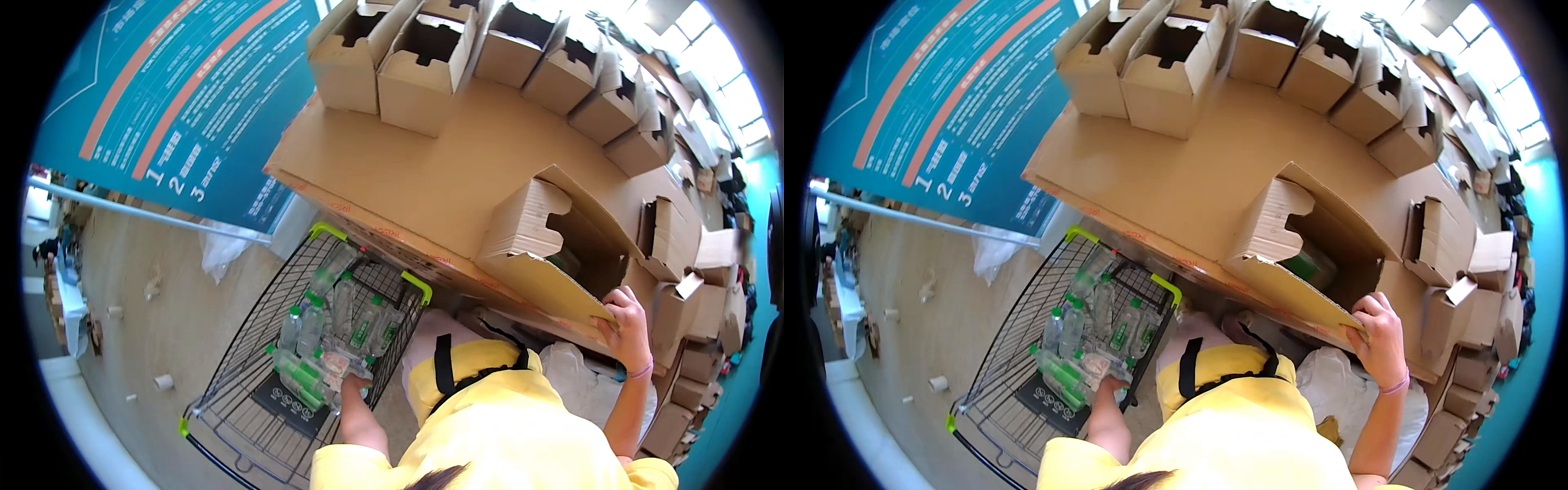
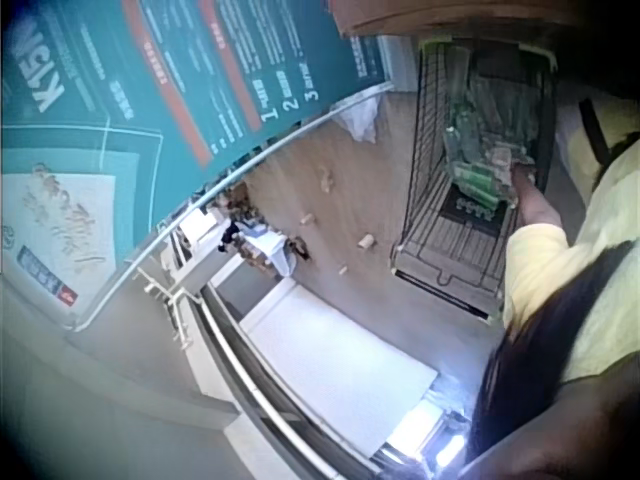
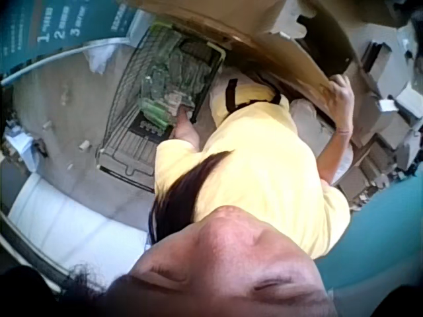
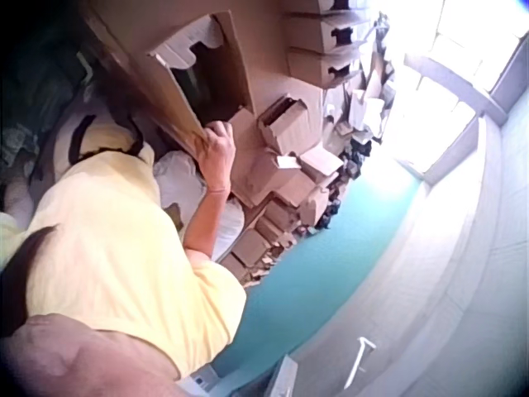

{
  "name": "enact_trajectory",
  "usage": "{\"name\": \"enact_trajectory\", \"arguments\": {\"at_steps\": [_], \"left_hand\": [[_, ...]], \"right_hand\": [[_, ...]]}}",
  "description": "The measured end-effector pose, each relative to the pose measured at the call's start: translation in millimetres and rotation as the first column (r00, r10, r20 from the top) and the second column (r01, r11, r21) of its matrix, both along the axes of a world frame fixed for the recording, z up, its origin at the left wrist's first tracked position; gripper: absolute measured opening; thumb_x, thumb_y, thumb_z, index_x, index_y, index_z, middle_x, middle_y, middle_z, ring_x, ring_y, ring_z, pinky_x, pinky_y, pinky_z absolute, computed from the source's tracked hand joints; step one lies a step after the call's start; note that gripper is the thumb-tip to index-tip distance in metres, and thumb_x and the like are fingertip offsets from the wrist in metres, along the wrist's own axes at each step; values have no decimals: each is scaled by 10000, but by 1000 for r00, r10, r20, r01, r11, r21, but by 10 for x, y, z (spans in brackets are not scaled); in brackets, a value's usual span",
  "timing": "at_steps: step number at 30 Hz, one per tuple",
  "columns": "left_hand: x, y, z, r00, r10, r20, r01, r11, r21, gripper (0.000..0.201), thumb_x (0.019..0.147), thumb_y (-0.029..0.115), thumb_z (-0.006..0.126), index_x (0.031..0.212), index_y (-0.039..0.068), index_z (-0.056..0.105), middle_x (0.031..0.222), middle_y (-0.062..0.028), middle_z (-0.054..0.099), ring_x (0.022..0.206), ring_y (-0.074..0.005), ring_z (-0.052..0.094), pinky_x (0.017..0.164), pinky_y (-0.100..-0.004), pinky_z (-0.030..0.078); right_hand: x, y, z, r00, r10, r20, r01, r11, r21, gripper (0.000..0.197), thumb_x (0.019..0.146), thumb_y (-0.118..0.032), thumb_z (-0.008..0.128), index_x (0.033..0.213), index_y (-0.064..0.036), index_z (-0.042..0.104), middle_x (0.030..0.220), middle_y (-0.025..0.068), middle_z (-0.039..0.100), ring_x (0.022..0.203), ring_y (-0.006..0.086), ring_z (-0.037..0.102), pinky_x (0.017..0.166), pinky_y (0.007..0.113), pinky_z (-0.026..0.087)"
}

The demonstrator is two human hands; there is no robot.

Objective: The person takes plastic bottles from a shopping cart, places them into cardboard boxes, folds the box flaps, and stacks the completed boxes on the table.

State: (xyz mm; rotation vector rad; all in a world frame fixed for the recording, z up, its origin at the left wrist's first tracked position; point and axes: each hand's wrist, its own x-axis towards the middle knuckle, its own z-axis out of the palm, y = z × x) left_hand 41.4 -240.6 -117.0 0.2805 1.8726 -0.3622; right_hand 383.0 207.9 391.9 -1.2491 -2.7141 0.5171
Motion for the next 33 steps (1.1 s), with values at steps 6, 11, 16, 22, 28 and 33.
{"name": "enact_trajectory", "arguments": {"at_steps": [6,11,16,22,28,33], "left_hand": [[-205,-63,122,876,-407,258,317,890,328,709,661,451,838,1212,42,657,1215,-187,668,1121,-343,641,934,-431,514],[-227,-59,358,885,-417,210,313,864,395,646,712,478,808,1203,90,648,1178,-183,676,1094,-364,640,914,-458,518],[33,57,1091,945,-268,-188,323,850,416,536,763,413,797,1158,82,648,1052,-201,699,1017,-403,654,843,-477,531],[-41,96,1467,856,79,-511,256,795,551,483,812,346,783,1144,24,646,950,-208,702,882,-422,667,786,-505,510],[-313,1333,3197,739,445,-506,120,652,749,512,921,308,692,1209,-103,589,1083,-248,673,936,-372,659,816,-411,519],[-393,2399,4496,594,651,-473,666,-69,742,422,1013,300,555,1217,-66,604,1200,-189,664,1081,-279,650,886,-383,527]], "right_hand": [[-20,-92,40,998,-34,59,29,996,84,150,629,-23,737,746,-11,644,873,88,606,915,300,579,766,406,501],[-35,-76,43,996,-27,88,19,996,87,157,647,-34,753,764,-16,651,891,74,619,954,283,582,798,399,513],[37,-29,0,1000,-18,16,17,998,56,144,683,-53,755,781,-25,653,908,67,632,956,278,582,799,388,514],[106,24,-35,999,32,-37,-31,999,28,138,735,-98,767,773,-34,651,933,57,648,959,266,590,790,383,523],[215,63,-121,994,87,-65,-83,995,50,133,741,-116,766,787,-49,660,931,53,638,957,252,593,777,366,539],[209,64,-169,981,156,-115,-144,984,103,135,746,-126,769,786,-51,664,908,59,610,944,254,580,790,357,536]]}}
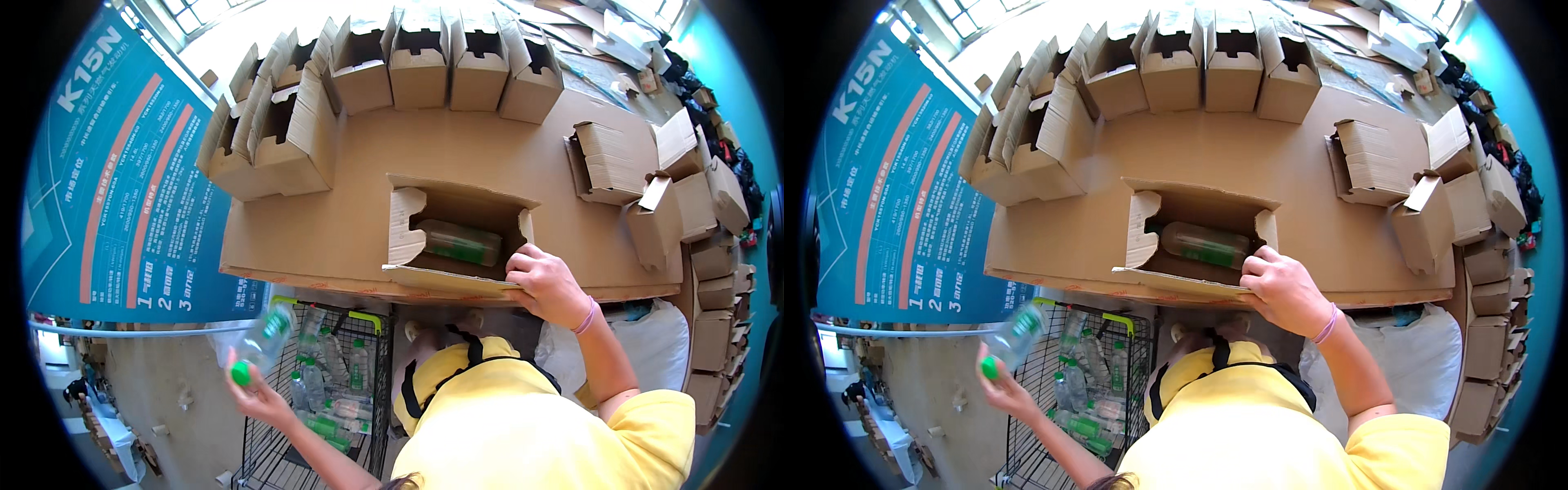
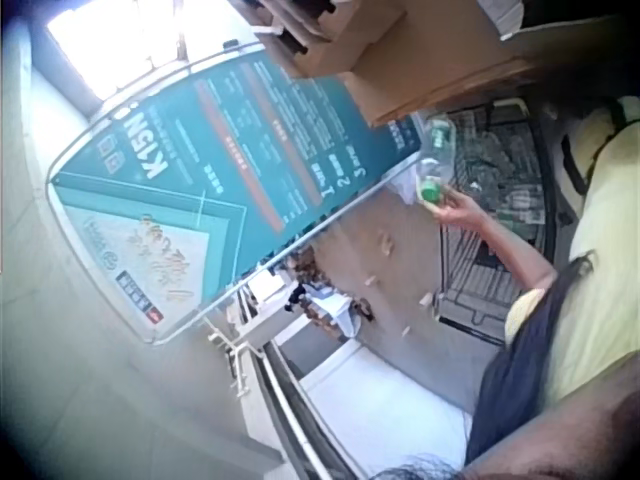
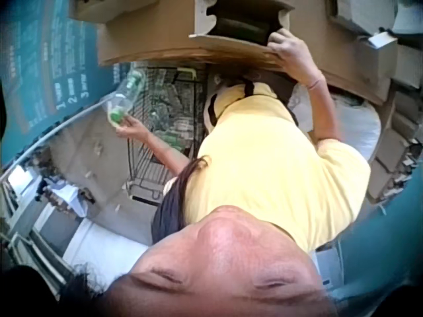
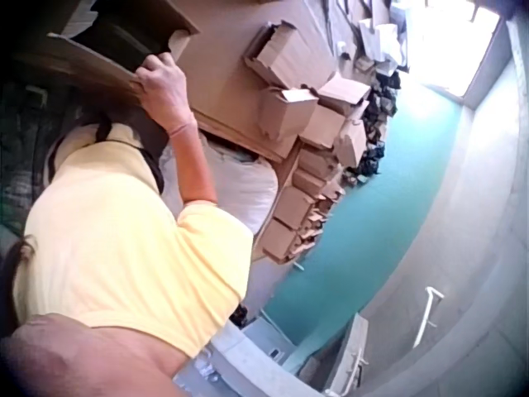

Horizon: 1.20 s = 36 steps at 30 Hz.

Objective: The person takes plastic bottles from a shopping cart, places them into cardboard boxes, folds the box flaps, and stacks the completed boxes on the table.

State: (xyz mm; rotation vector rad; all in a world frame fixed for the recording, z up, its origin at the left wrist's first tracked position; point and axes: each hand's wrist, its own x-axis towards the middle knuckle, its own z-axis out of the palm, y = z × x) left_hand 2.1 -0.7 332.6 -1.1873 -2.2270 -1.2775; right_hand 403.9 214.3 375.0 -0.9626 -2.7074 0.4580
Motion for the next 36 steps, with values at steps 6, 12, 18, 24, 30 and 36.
{"name": "enact_trajectory", "arguments": {"at_steps": [6,12,18,24,30,36], "left_hand": [[607,1261,1182,837,-540,-86,532,768,357,576,953,484,579,1162,-53,604,1202,-204,660,1104,-269,644,920,-396,537],[1596,2133,1424,459,-881,113,886,445,-133,427,820,340,770,1091,31,654,1060,-149,717,970,-283,703,849,-366,545],[2242,2754,899,222,-961,162,568,-8,-823,359,816,355,743,988,52,655,916,-157,708,884,-344,686,787,-417,542],[2683,2886,-101,116,-861,496,304,-445,-843,226,793,269,670,919,88,723,969,-166,721,908,-345,691,784,-413,541],[2791,3113,-310,272,-752,600,111,-595,-796,365,759,357,725,1045,130,735,1081,-143,720,979,-309,681,840,-401,527],[2589,2995,-315,220,-683,696,304,-630,-714,371,799,330,708,1110,127,719,1198,-161,679,1096,-315,633,936,-410,484]], "right_hand": [[57,-38,-70,992,-34,-123,43,996,73,156,739,-130,776,775,-65,640,920,72,587,952,264,572,796,370,522],[239,-65,-91,965,-37,-261,72,990,124,166,720,-151,771,716,-55,636,905,69,548,960,246,557,786,355,527],[286,-33,-171,932,5,-361,40,992,116,152,716,-153,752,721,-60,632,920,79,558,976,253,563,778,354,527],[339,22,-274,909,54,-412,-18,996,89,156,744,-150,747,736,-51,627,939,76,561,983,252,563,787,352,531],[361,72,-351,904,65,-422,-35,996,79,162,759,-161,756,747,-61,629,953,65,568,970,244,567,783,349,535],[341,100,-321,892,102,-441,-78,994,71,156,764,-152,757,750,-66,628,956,53,575,963,241,572,769,346,536]]}}
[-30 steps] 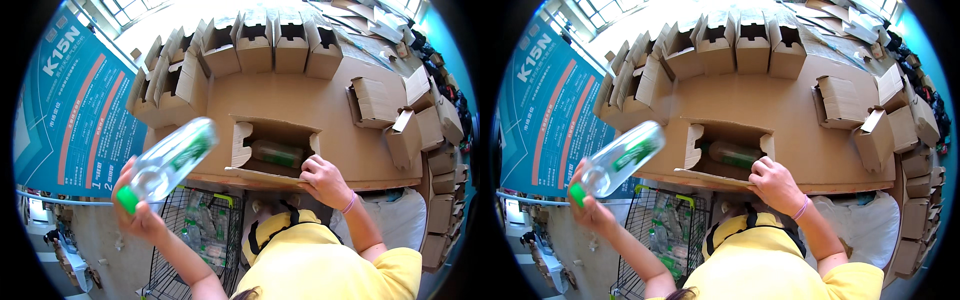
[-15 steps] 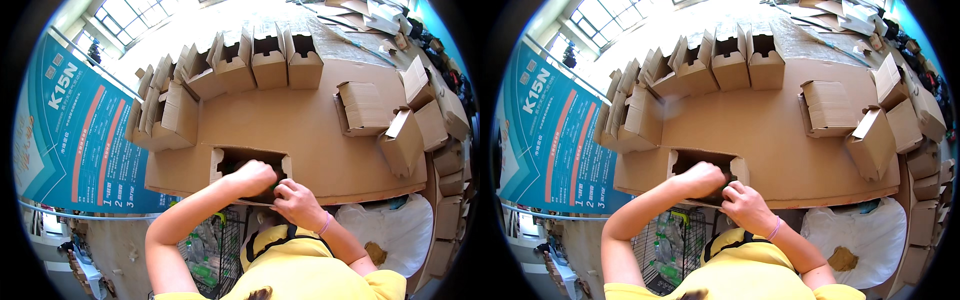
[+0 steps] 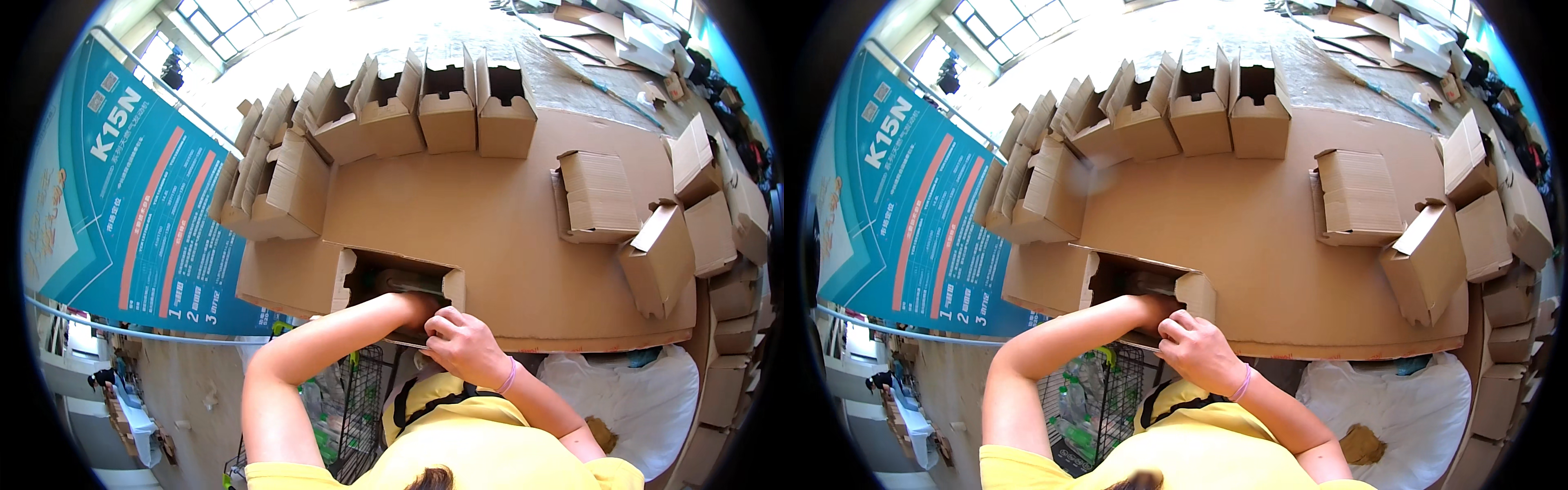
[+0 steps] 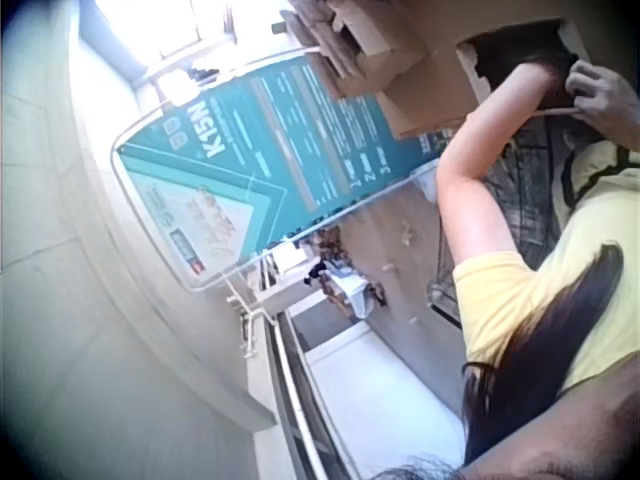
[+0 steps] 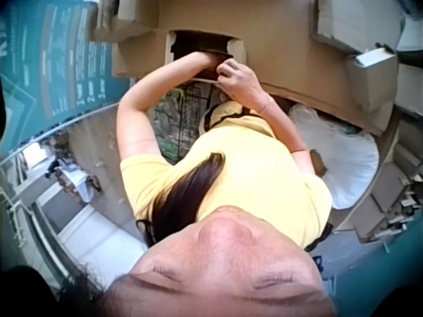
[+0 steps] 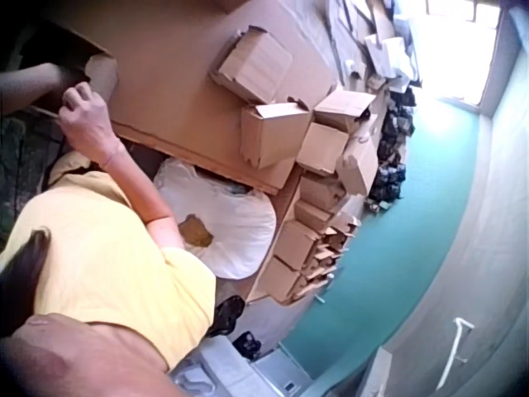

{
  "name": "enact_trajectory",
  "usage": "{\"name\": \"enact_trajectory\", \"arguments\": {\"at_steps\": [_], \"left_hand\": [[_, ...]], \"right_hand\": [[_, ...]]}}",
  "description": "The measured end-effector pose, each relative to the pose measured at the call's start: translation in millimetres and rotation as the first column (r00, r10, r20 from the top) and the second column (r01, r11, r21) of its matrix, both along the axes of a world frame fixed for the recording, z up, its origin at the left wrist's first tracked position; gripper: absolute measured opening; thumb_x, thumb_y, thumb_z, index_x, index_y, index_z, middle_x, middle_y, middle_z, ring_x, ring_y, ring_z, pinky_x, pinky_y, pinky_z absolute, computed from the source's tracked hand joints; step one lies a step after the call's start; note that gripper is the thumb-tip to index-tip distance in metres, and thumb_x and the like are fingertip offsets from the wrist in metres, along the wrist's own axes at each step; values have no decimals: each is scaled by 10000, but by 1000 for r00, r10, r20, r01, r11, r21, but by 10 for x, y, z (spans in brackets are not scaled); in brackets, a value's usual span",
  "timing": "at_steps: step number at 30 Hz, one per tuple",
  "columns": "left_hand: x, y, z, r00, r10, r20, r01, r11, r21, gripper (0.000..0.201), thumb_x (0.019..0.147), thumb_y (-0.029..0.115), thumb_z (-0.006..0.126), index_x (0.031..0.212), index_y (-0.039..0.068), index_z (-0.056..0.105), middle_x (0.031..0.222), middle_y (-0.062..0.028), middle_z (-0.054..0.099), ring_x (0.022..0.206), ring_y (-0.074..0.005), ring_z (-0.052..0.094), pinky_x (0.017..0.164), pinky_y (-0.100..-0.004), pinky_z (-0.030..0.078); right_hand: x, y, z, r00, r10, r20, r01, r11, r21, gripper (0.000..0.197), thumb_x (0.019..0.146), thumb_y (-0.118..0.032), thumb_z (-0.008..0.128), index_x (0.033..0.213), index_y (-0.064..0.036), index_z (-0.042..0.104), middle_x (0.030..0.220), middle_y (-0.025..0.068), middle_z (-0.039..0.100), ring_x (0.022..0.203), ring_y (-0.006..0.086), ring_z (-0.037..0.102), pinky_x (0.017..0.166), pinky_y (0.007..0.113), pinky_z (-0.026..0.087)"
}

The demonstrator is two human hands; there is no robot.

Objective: The person takes plastic bottles from a shopping cart, places them into cardboard boxes, folds the box flaps, and stacks the completed boxes on the table.

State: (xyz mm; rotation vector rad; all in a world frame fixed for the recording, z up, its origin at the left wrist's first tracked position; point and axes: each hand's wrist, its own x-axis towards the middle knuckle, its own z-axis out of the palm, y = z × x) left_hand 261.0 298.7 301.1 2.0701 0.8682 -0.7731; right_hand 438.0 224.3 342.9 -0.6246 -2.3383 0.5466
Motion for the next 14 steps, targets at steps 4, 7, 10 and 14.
{"name": "enact_trajectory", "arguments": {"at_steps": [4,7,10,14], "left_hand": [[-147,3,145,996,93,0,-93,988,124,288,799,247,688,1023,68,717,1067,-198,700,986,-353,666,838,-435,517],[-340,-42,502,945,223,240,-283,925,255,235,840,177,630,980,-1,693,969,-225,693,880,-394,664,781,-450,532],[-701,-341,953,784,216,582,-517,747,418,406,923,247,620,1261,20,606,1209,-211,641,1144,-372,588,1002,-423,464],[-1288,-775,1093,499,491,714,-811,555,185,557,891,324,696,1360,63,550,1382,-179,564,1316,-314,509,1127,-439,358]], "right_hand": [[-36,35,38,1000,18,7,-18,1000,9,161,755,-158,752,737,-65,622,978,55,581,999,234,574,773,346,533],[-41,-3,4,997,-57,-45,56,998,-28,303,771,-156,755,1045,-71,657,1189,88,605,953,258,608,792,363,535],[-33,-148,-41,965,-257,-59,245,957,-156,727,789,-158,773,1439,-76,457,1449,154,504,934,293,646,847,371,526],[-128,-356,-326,914,-373,-158,354,925,-137,742,833,-151,743,1488,-126,395,1416,199,528,1263,338,560,1126,481,362]]}}
